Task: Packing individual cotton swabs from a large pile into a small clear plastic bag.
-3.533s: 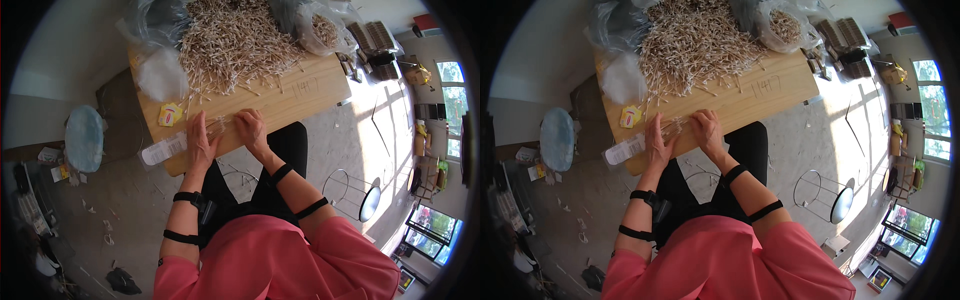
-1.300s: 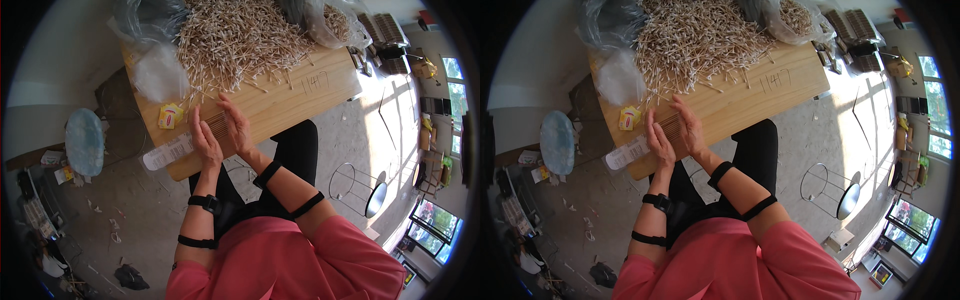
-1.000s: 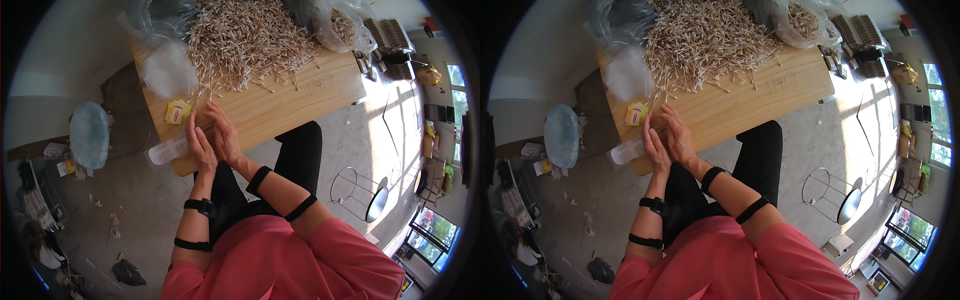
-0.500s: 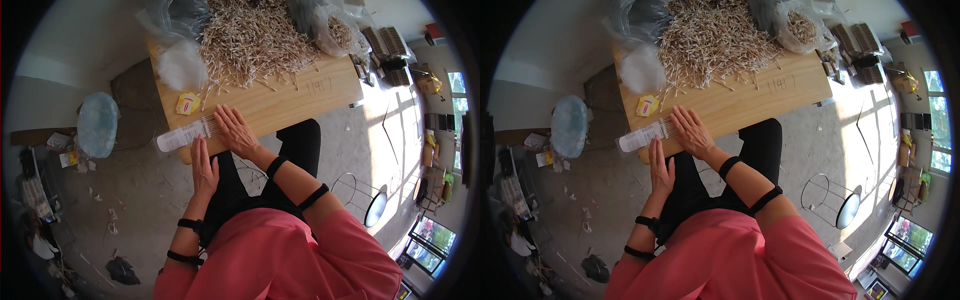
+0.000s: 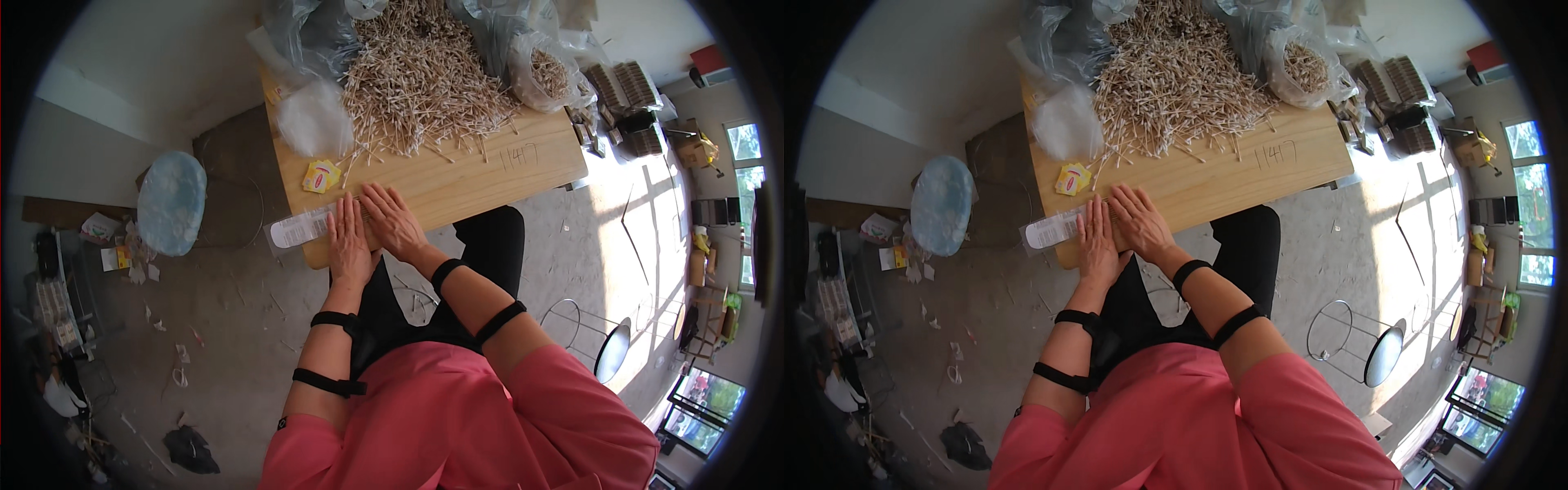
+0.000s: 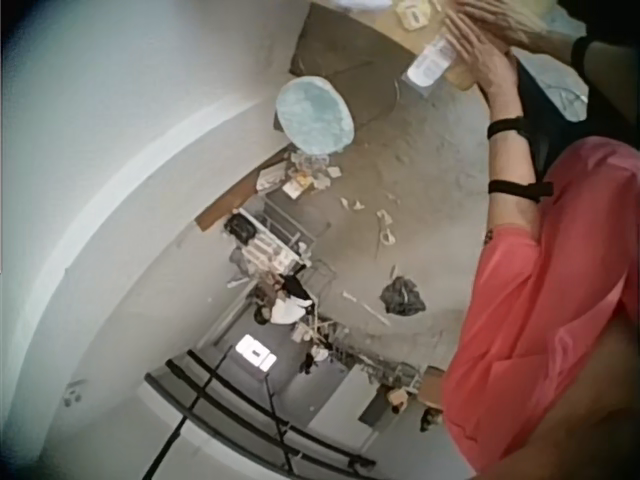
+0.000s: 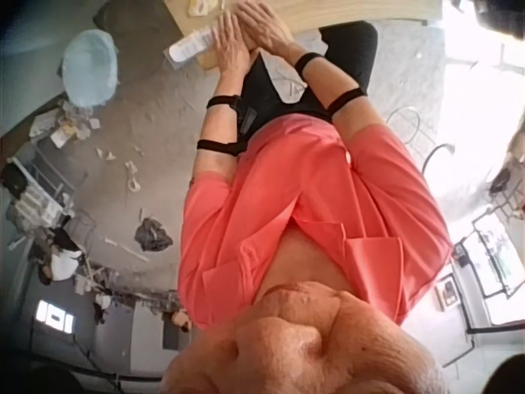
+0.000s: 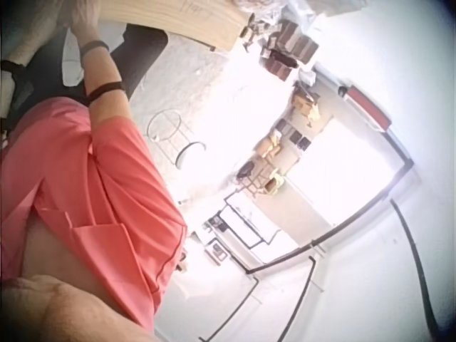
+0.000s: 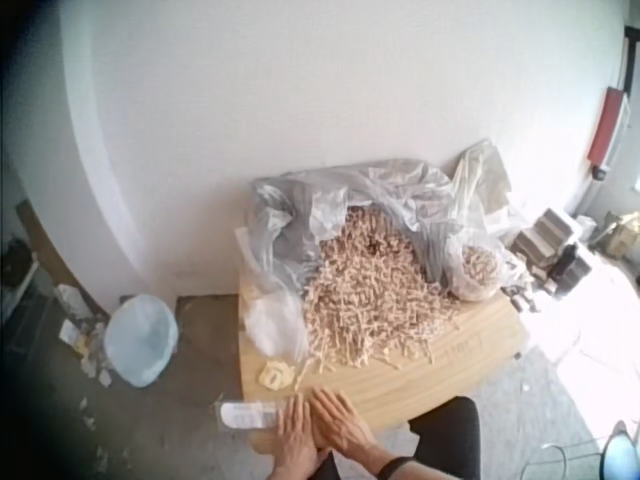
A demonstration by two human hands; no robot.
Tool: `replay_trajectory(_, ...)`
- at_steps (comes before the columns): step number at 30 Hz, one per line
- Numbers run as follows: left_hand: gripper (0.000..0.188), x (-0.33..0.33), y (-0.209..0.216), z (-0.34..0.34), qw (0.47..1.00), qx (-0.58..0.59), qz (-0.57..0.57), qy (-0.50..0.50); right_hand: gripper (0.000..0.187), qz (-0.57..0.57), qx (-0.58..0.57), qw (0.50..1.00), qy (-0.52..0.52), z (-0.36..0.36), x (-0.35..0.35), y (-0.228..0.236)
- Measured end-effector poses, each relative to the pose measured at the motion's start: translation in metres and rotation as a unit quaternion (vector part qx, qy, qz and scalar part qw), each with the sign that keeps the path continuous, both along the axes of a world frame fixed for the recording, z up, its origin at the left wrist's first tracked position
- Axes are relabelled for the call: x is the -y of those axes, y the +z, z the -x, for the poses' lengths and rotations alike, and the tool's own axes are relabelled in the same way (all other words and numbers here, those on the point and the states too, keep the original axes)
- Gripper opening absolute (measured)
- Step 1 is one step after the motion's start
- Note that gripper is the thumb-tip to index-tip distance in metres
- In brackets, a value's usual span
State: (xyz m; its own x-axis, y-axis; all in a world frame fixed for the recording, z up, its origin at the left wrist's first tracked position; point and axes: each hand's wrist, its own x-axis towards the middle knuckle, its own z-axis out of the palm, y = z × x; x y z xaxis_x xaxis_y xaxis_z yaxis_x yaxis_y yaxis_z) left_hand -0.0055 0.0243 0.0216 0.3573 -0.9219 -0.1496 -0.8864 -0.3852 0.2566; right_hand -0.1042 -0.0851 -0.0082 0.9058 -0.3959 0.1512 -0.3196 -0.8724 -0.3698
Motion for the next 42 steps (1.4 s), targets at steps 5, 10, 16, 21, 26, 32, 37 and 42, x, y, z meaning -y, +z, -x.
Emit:
replay_trajectory(5, 0.120, -0.004, -0.009, -0.003, 1.000, 0.001, 0.026, 0.003, 0.060, -0.068, 0.052, 0.996, -0.021, -0.006, -0.001, 0.001)
replay_trajectory(10, 0.107, -0.015, 0.000, -0.007, 0.994, -0.091, 0.066, 0.002, 0.062, -0.028, -0.015, 0.999, -0.016, -0.004, -0.005, 0.002)
replay_trajectory(16, 0.030, -0.045, 0.008, -0.034, 0.947, -0.033, 0.235, 0.219, 0.061, -0.018, -0.033, 0.999, -0.036, -0.004, -0.003, 0.007)
replay_trajectory(21, 0.023, -0.030, 0.006, -0.051, 0.960, 0.007, 0.149, 0.237, 0.061, -0.016, -0.035, 0.999, -0.026, -0.006, -0.006, 0.006)
replay_trajectory(26, 0.020, -0.025, -0.007, -0.057, 0.957, 0.007, 0.100, 0.272, 0.061, -0.012, -0.042, 0.999, -0.019, -0.016, -0.013, 0.002)
replay_trajectory(32, 0.014, -0.032, -0.016, -0.065, 0.952, -0.014, 0.143, 0.271, 0.060, -0.027, -0.014, 0.999, -0.009, -0.034, -0.028, 0.001)
replay_trajectory(37, 0.014, -0.038, -0.017, -0.064, 0.946, -0.040, 0.178, 0.266, 0.059, 0.000, -0.015, 1.000, 0.014, -0.048, -0.038, 0.003)
replay_trajectory(42, 0.014, -0.039, -0.014, -0.062, 0.944, -0.044, 0.194, 0.265, 0.060, 0.002, -0.011, 1.000, 0.010, -0.058, -0.048, 0.001)
